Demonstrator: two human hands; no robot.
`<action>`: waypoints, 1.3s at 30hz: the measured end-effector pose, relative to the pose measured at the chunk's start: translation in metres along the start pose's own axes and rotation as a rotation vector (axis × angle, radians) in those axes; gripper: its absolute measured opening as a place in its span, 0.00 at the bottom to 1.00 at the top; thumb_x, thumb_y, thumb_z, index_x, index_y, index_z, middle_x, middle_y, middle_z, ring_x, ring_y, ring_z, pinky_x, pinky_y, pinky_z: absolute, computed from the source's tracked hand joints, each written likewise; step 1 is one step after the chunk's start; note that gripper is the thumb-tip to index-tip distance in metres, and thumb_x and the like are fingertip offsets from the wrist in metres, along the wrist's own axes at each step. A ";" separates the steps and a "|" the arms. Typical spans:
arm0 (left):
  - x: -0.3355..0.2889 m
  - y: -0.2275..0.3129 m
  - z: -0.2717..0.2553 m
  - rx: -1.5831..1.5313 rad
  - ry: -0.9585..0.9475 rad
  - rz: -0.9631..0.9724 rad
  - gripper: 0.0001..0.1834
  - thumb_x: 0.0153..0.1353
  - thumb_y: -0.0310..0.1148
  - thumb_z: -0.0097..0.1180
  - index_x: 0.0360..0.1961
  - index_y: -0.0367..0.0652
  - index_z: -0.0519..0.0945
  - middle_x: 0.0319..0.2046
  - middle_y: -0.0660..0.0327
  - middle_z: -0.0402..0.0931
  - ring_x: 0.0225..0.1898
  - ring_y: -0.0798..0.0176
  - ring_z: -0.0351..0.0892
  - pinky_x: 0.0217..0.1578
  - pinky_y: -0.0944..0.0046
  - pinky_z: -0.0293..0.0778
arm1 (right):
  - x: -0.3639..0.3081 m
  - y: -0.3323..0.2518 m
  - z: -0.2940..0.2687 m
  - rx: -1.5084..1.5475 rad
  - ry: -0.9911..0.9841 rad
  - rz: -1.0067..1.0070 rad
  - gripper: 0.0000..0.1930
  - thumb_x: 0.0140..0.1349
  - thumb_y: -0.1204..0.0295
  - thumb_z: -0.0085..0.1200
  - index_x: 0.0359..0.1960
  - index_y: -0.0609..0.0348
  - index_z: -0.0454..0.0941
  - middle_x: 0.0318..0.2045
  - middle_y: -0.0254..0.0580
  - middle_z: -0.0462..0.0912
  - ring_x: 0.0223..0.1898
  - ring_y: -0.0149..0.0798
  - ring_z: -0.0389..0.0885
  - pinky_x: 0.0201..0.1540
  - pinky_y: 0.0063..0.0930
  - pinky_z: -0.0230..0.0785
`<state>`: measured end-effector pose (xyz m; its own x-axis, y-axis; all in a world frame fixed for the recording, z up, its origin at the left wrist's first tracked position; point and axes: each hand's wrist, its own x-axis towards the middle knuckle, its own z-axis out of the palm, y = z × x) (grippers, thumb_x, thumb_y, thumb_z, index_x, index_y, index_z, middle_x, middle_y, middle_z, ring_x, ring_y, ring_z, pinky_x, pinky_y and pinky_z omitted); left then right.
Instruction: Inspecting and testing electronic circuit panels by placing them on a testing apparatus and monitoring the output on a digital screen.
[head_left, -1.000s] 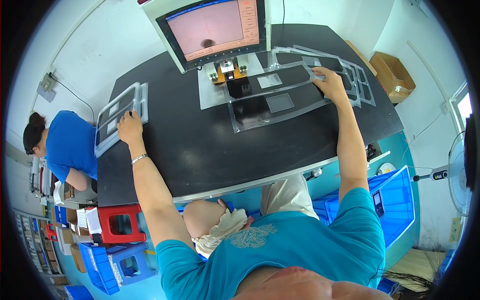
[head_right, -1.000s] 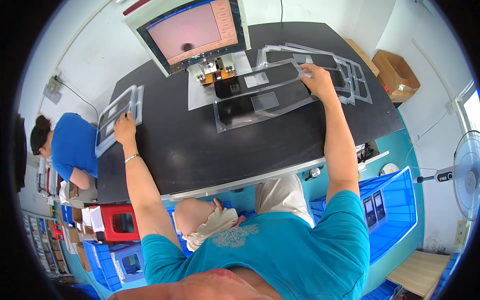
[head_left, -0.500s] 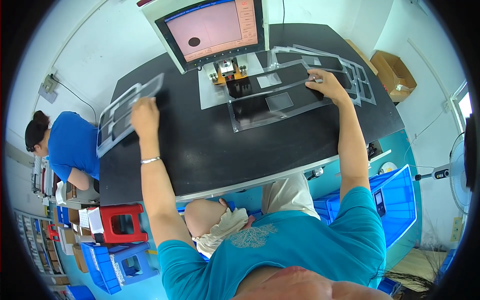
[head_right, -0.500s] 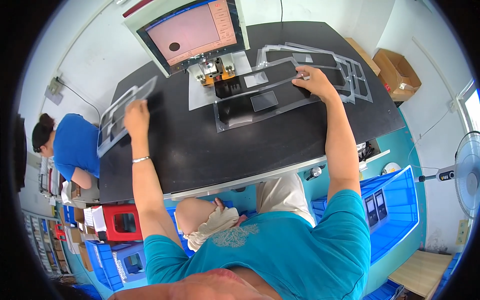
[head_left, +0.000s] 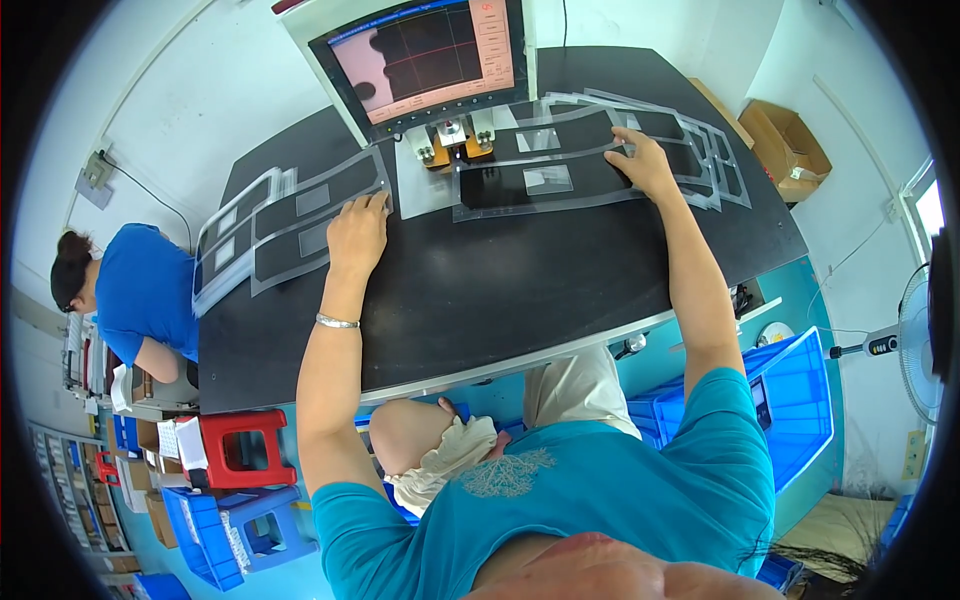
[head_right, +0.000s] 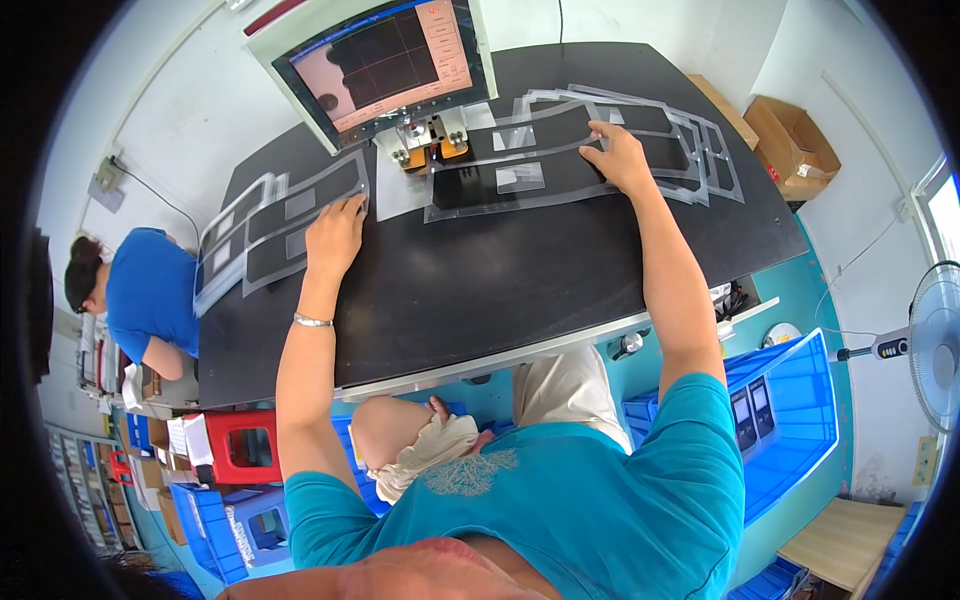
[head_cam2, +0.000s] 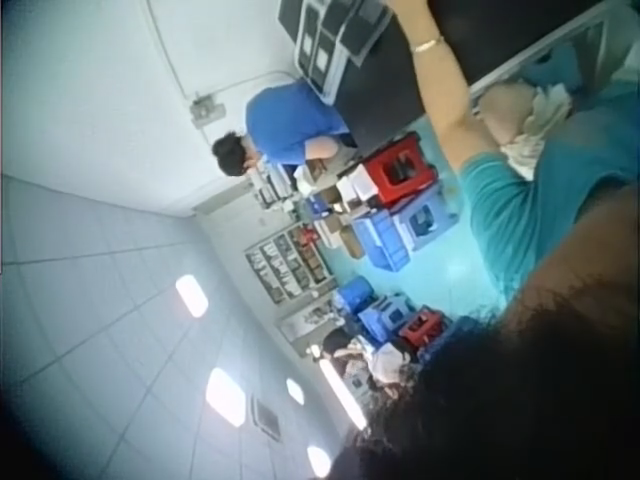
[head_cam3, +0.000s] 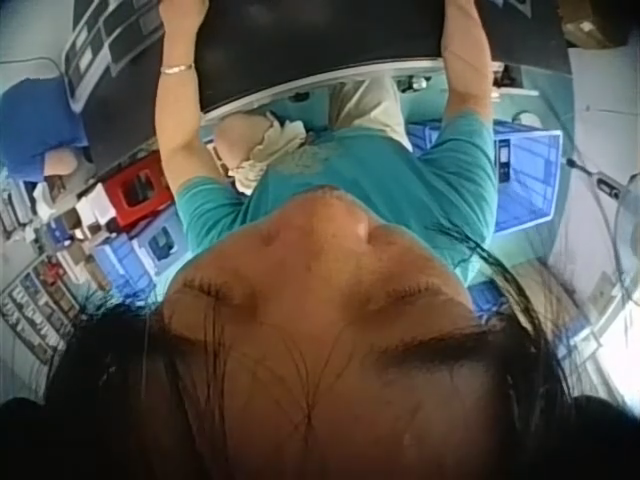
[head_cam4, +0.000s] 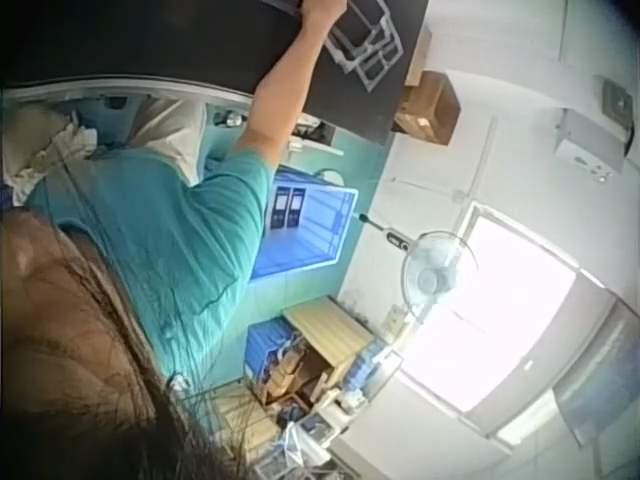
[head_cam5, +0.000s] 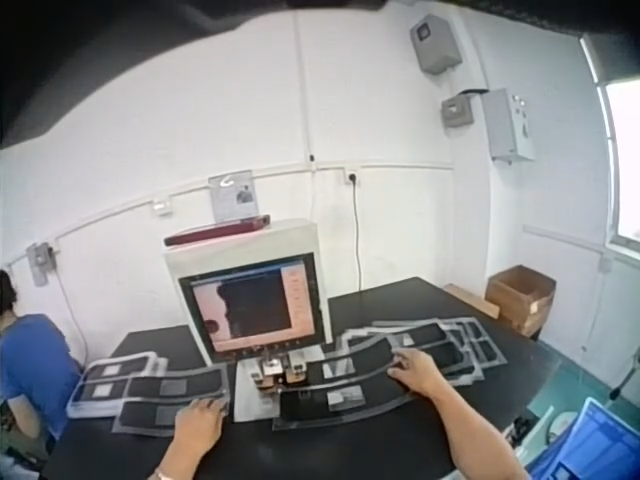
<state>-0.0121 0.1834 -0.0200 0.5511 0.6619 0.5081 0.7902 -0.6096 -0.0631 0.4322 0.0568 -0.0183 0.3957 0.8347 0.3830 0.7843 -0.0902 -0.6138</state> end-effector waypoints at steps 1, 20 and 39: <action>-0.001 0.000 -0.001 0.001 0.000 0.000 0.15 0.61 0.31 0.58 0.49 0.48 0.81 0.43 0.62 0.83 0.44 0.54 0.82 0.41 0.56 0.79 | 0.000 -0.001 -0.001 -0.003 -0.016 0.025 0.28 0.56 0.64 0.66 0.60 0.56 0.77 0.49 0.44 0.83 0.45 0.42 0.82 0.51 0.31 0.72; -0.002 -0.004 0.005 -0.136 0.033 0.079 0.16 0.63 0.26 0.52 0.53 0.43 0.79 0.51 0.53 0.79 0.53 0.50 0.79 0.51 0.53 0.76 | 0.001 0.006 -0.003 0.196 -0.051 0.066 0.27 0.52 0.67 0.66 0.56 0.56 0.79 0.45 0.38 0.84 0.38 0.37 0.79 0.48 0.30 0.72; -0.003 0.016 -0.004 -0.123 -0.048 0.100 0.17 0.65 0.30 0.53 0.55 0.48 0.78 0.53 0.57 0.78 0.52 0.50 0.79 0.49 0.54 0.77 | 0.015 0.014 0.033 -0.045 0.295 -0.073 0.26 0.56 0.69 0.63 0.59 0.56 0.77 0.50 0.43 0.82 0.40 0.40 0.80 0.49 0.32 0.73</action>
<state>-0.0020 0.1698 -0.0195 0.6399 0.6133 0.4630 0.6934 -0.7205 -0.0039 0.4331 0.0856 -0.0439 0.4543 0.6467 0.6127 0.8332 -0.0652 -0.5491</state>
